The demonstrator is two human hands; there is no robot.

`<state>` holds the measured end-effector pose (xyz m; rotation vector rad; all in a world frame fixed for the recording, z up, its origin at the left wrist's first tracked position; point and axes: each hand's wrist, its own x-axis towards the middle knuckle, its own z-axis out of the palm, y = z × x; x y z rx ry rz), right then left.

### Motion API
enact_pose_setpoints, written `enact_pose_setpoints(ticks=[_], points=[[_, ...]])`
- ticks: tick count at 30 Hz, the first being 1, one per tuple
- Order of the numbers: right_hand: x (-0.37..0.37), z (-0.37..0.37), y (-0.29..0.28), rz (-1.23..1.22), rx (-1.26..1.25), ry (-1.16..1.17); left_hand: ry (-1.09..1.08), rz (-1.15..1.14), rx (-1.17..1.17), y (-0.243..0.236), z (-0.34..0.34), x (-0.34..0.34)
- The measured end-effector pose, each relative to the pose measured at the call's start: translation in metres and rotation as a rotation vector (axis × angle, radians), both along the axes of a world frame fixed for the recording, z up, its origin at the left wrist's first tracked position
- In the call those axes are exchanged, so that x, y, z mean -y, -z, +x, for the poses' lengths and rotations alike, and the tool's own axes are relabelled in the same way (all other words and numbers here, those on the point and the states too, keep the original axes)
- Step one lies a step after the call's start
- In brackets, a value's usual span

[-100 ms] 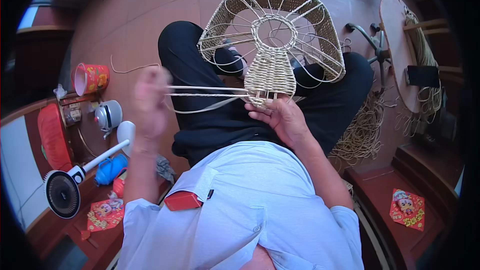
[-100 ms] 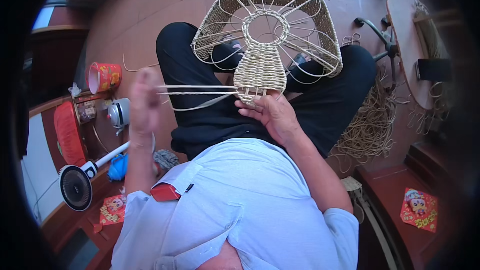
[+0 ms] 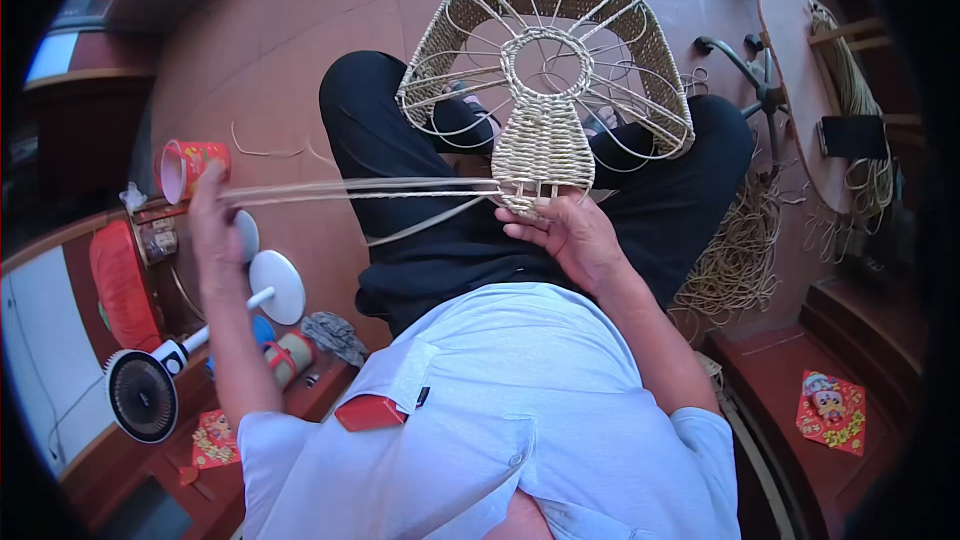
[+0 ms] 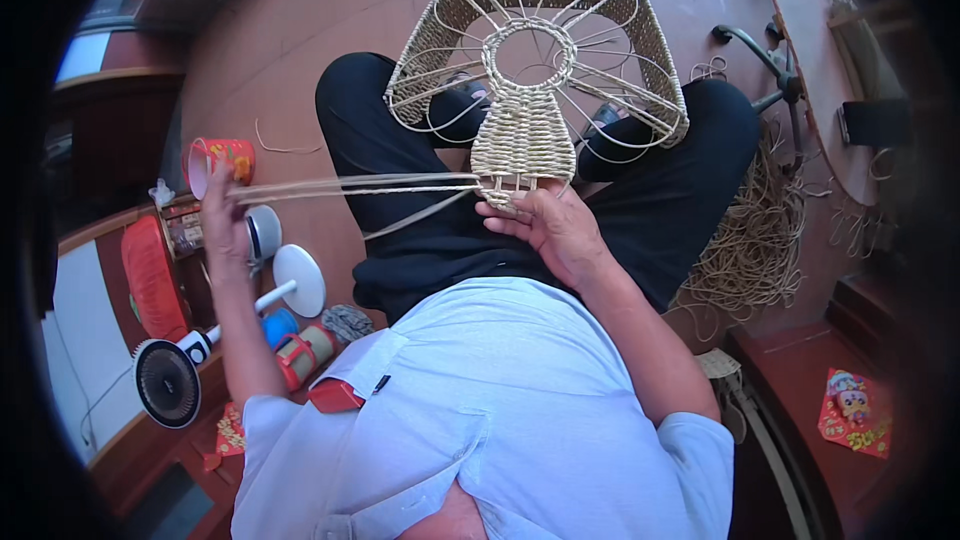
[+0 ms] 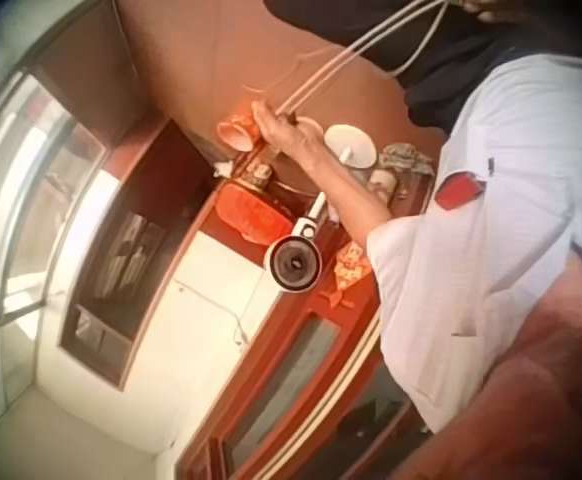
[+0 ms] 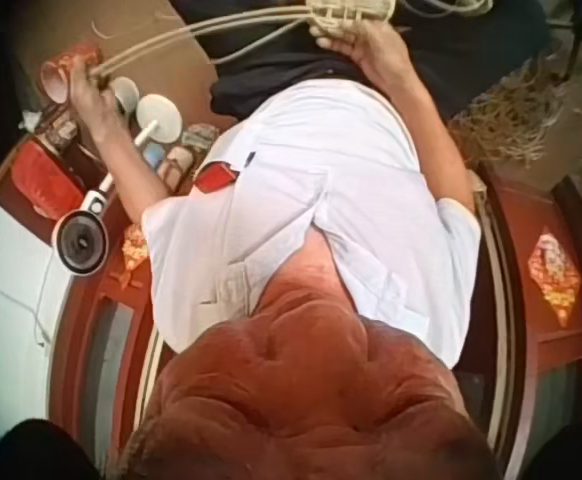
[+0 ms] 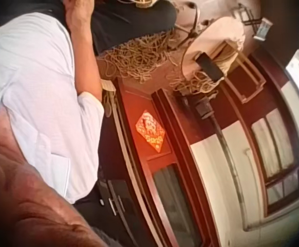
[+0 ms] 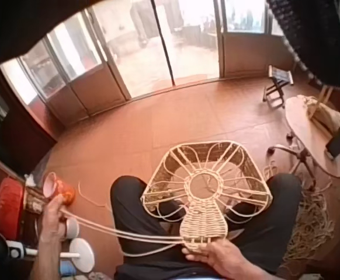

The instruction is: Weaving thin wicker or rattan strands into a structured frame to create a basket or decorative object.

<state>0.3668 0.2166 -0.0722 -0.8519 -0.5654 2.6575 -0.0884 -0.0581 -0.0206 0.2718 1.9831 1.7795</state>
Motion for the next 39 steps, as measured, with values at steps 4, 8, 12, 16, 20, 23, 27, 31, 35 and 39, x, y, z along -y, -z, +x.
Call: enact_pose_setpoints(ticks=[4, 8, 12, 16, 20, 23, 27, 31, 35, 39], points=[[-0.001, -0.001, -0.001, -0.008, 0.009, 0.013, -0.204, -0.13, 0.189, -0.061, -0.173, 0.161], [0.001, 0.0, 0.003, -0.007, 0.03, 0.014, -0.802, -0.668, -0.066, -0.135, -0.247, 0.311], [-0.001, -0.005, 0.007, 0.022, -0.016, 0.011, -0.144, -1.858, -0.347, -0.149, -0.212, 0.231], [0.001, -0.001, 0.01, 0.046, 0.012, 0.014, 0.352, -0.524, -0.716, -0.034, -0.012, 0.008], [0.002, -0.001, 0.015, 0.079, 0.011, 0.0, 0.826, -0.391, -0.844, -0.007, 0.21, -0.125], [0.001, -0.002, 0.011, 0.07, 0.027, -0.021, 0.993, -0.303, -0.609, -0.014, 0.247, -0.16], [0.003, -0.002, 0.01, 0.065, -0.011, -0.021, 0.956, -0.432, -0.838, -0.022, 0.205, -0.137], [0.003, 0.0, 0.018, 0.05, -0.038, -0.01, 0.699, -0.733, -1.02, -0.027, 0.1, -0.073], [0.001, 0.001, 0.022, 0.04, -0.08, -0.009, 0.255, -0.964, -0.976, -0.045, -0.051, 0.033], [-0.001, 0.001, 0.018, 0.04, -0.036, -0.029, -0.326, -1.186, -0.802, -0.074, -0.138, 0.099]])
